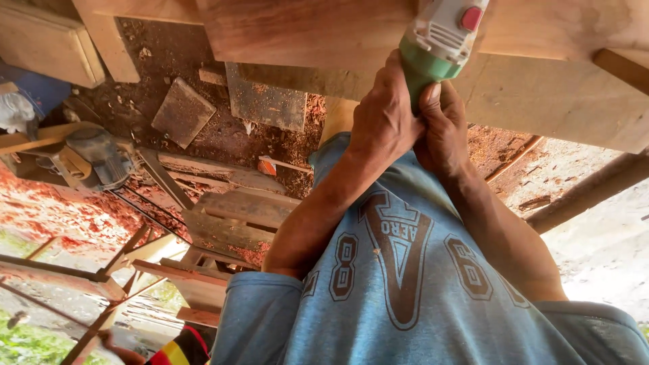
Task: Sanding a wooden board using a power sander to smooth the surface.
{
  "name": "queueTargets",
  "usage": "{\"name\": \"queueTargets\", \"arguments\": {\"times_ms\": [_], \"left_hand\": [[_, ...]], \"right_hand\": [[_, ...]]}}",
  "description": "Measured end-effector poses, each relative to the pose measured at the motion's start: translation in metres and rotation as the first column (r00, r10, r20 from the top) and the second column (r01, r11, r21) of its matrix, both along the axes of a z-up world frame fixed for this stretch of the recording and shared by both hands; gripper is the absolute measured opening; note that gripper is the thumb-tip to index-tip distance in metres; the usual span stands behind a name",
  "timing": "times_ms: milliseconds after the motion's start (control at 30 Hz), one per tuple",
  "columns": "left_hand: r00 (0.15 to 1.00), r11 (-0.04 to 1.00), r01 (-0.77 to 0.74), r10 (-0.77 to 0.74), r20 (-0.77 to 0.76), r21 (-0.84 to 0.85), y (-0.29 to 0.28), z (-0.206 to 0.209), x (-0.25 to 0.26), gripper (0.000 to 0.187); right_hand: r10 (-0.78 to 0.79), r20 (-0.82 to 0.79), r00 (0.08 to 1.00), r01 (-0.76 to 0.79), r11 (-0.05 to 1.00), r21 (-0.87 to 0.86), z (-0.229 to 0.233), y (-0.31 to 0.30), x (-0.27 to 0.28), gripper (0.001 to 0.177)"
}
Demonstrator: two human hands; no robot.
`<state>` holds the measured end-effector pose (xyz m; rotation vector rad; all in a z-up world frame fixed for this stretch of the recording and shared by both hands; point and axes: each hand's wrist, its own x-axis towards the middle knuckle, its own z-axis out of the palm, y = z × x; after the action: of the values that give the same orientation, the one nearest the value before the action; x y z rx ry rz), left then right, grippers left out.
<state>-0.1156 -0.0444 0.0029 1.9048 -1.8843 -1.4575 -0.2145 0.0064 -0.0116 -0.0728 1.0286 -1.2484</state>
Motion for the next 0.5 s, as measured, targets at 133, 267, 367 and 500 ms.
{"name": "queueTargets", "arguments": {"times_ms": [133,267,367,500], "left_hand": [[1.000,1.000,-0.017,0.017,0.012,-0.020,-0.006,-0.007,0.029,0.081],[0.999,0.997,-0.033,0.036,0.039,-0.064,-0.014,-0.008,0.059,0.084],[0.998,0.998,-0.043,0.045,0.053,-0.051,-0.018,-0.008,0.082,0.085],[0.997,0.997,-0.061,0.062,0.034,-0.056,-0.028,-0.006,0.113,0.084]], "right_hand": [[0.031,-0.003,1.000,-0.031,1.000,-0.006,-0.002,-0.015,0.028,0.043],[0.072,-0.025,0.997,-0.072,0.997,0.021,-0.006,-0.024,0.056,0.041],[0.092,-0.029,0.995,-0.091,0.996,0.016,-0.007,-0.029,0.078,0.042],[0.108,-0.017,0.994,-0.108,0.994,0.006,-0.009,-0.040,0.108,0.037]]}}
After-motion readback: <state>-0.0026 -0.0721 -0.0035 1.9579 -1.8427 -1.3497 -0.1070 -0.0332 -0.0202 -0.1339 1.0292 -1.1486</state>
